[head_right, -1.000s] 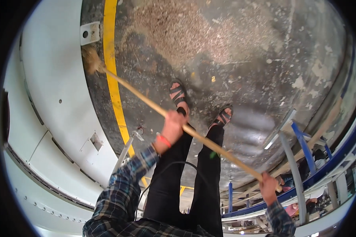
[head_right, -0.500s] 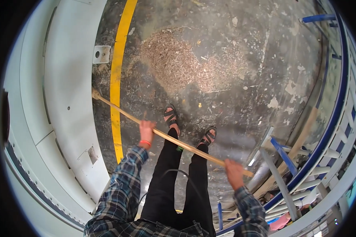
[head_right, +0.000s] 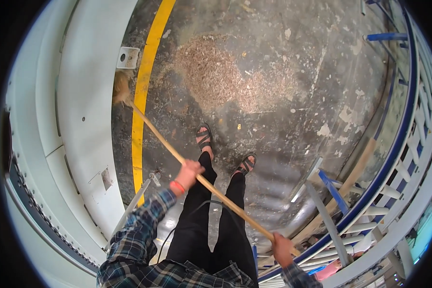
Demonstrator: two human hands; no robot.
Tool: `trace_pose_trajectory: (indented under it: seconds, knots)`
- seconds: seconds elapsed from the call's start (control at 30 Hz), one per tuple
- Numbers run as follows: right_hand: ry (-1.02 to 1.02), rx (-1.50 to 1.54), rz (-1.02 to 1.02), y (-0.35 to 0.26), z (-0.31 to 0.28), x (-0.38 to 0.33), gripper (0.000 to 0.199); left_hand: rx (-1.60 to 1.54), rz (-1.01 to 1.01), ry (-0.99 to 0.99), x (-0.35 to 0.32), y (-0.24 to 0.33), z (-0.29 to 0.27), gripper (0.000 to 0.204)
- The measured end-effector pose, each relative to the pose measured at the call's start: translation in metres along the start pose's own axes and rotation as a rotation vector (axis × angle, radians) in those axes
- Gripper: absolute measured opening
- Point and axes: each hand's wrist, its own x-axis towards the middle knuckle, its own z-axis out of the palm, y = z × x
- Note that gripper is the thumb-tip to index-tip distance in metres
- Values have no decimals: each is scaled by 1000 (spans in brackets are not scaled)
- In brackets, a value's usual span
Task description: Sweep wood shavings from the floor into a pile using a broom in a factory setting.
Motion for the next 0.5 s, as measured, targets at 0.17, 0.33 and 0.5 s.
trace_pose_trajectory:
  seconds: [0.17,0.33,0.5]
  knots:
    - [159,-59,-53,39,-47,-59,22,-101,-147,101,-27,84,-30,13]
    - [323,55,-249,-21,-62,9,7,70,-260,218,-19,1,-31,15]
    - [328,-4,-190,-101,-40,46,6,139,-345,188,-23,-86,-36,15]
